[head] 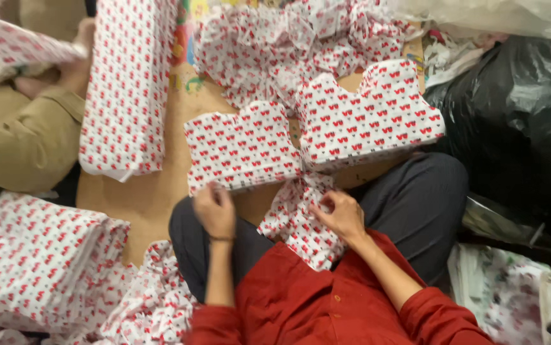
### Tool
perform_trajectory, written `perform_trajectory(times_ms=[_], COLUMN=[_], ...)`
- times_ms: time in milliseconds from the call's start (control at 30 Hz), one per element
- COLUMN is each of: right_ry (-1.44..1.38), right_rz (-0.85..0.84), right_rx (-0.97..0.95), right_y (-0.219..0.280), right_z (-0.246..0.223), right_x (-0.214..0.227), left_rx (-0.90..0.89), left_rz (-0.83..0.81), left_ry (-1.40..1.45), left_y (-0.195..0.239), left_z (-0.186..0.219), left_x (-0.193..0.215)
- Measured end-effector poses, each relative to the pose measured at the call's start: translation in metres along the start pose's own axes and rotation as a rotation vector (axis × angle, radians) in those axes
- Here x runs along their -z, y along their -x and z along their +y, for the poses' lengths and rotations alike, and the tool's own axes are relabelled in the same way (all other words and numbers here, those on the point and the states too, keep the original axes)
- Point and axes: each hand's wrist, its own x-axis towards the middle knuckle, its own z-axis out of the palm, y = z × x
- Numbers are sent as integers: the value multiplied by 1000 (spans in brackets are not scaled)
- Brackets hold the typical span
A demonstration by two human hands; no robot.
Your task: The person sits on the floor and folds small pieces of white fabric with a red pattern into neat rectangles, stacking them in front of them. Another person is visible nearby also folding similar fabric.
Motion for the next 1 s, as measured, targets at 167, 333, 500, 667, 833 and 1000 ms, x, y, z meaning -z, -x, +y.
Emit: perform_trajectory(times_ms=[167,333,500,667,833,1000], right_ry=[86,-72,-472,-983,-976,-277], right_rz=[-62,53,-207,-490,-532,-622], right_rx=[-69,178,155,133,57,234], right_y=[-5,-9,10,24,31,39], right_z=[24,32,16,-43,-74,-102], right_x=[-41,-38,-3,59,86,113], left_rx=[25,-75,-134,-81,283,-75], left_rz=[-462,-841,-947,-1025,-1199,-1058], left_ry=[484,427,532,731,1166,1106], left_y=[79,82,73,56,49,42], left_z=[60,67,93,114,136,157], left_x=[-37,-50,-20,9,52,83])
